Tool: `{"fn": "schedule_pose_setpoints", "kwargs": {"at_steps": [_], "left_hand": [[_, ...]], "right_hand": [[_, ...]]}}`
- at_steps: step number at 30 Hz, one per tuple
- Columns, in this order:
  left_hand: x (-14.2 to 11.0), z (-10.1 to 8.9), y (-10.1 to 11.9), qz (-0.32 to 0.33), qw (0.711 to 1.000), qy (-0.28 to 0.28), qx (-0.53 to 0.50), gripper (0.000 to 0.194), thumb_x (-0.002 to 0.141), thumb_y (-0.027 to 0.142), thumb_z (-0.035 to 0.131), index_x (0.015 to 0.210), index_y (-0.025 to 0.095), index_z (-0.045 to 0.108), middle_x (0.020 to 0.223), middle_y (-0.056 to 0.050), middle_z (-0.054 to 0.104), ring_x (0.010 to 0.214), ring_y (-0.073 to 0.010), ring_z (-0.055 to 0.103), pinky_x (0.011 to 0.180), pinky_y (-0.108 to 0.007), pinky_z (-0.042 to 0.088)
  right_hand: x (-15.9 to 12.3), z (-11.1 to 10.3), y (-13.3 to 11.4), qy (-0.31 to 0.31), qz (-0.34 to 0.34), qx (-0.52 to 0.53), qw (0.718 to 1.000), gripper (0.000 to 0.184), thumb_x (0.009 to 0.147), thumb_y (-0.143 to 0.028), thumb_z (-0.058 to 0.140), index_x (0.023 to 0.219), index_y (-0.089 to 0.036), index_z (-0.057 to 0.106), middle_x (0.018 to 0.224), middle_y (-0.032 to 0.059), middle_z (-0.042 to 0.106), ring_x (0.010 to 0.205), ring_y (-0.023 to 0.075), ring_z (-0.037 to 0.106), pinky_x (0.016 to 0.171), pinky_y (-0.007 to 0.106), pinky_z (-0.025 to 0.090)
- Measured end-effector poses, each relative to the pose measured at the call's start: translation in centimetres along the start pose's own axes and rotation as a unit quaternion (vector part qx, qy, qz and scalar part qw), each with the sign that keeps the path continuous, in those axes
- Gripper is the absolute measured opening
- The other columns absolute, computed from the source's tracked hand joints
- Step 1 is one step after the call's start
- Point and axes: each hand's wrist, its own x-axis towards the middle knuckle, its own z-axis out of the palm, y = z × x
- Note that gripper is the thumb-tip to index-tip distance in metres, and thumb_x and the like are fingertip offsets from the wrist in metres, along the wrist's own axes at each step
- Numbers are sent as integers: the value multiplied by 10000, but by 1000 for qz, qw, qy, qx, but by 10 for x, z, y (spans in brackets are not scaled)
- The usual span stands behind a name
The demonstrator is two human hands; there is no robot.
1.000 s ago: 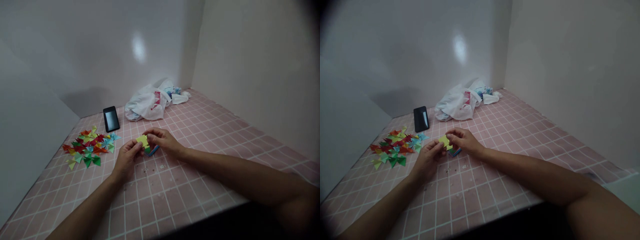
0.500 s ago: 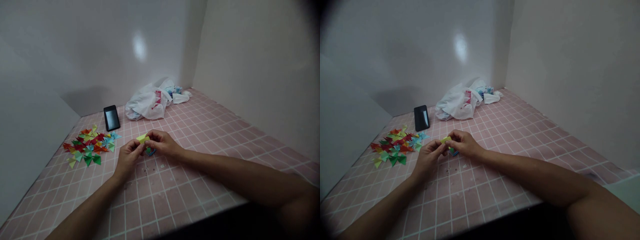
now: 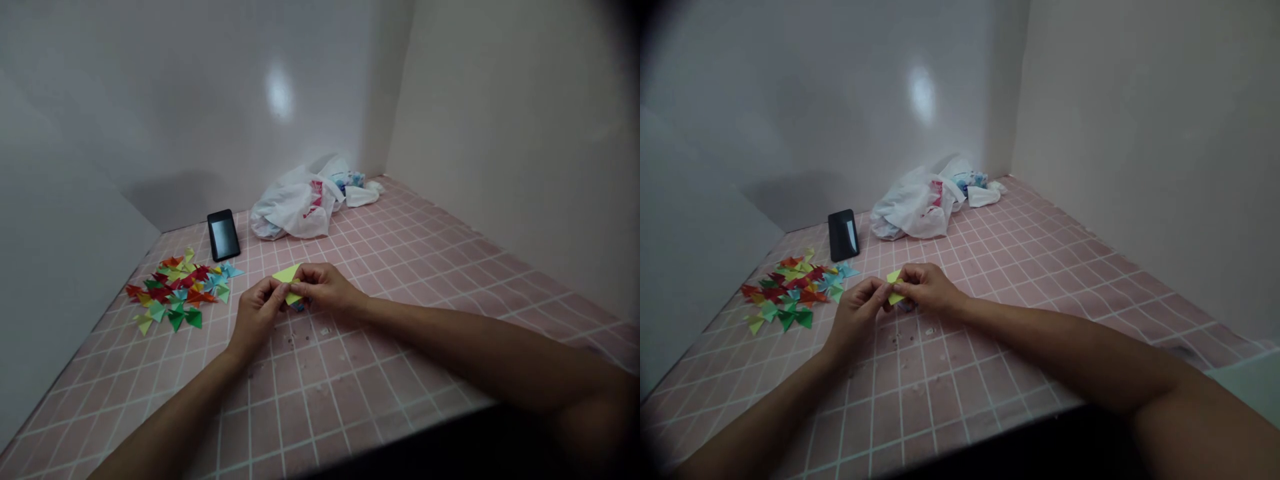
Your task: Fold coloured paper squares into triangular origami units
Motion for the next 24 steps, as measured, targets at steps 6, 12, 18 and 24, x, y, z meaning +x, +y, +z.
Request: {"fn": "schedule_pose_setpoints", "kwargs": {"at_steps": [6, 12, 18, 24], "left_hand": [[4, -3, 1, -46, 997, -52, -45, 249, 864, 385, 660, 744, 167, 655, 636, 13, 623, 595, -124, 550, 586, -236, 420], [4, -2, -3, -43, 994, 25, -95, 214, 840, 345, 694, 730, 168, 645, 627, 18, 641, 588, -116, 580, 613, -235, 471], [5, 0, -3, -72, 988, 33, -132, 208, 790, 342, 751, 752, 147, 690, 629, 5, 663, 575, -109, 590, 591, -218, 487], [7, 4, 2, -132, 950, 59, -278, 281, 671, 364, 843, 722, 132, 692, 598, 13, 650, 530, -71, 563, 538, -164, 474]], "right_hand": [[6, -7, 0, -18, 16, 15, 1000, 286, 779, -381, 721, 691, -161, 560, 587, -34, 593, 495, 77, 547, 482, 198, 444], [5, -6, 1, 12, -2, 15, 1000, 226, 816, -332, 672, 704, -161, 575, 595, -31, 597, 513, 83, 551, 519, 213, 461], [3, -5, 2, 11, -33, -42, 999, 204, 833, -301, 640, 698, -163, 574, 600, -23, 594, 540, 97, 559, 526, 224, 440], [3, -3, 0, -12, -20, 62, 998, 234, 834, -386, 670, 860, -159, 617, 655, -30, 625, 564, 94, 586, 563, 231, 488]]}}
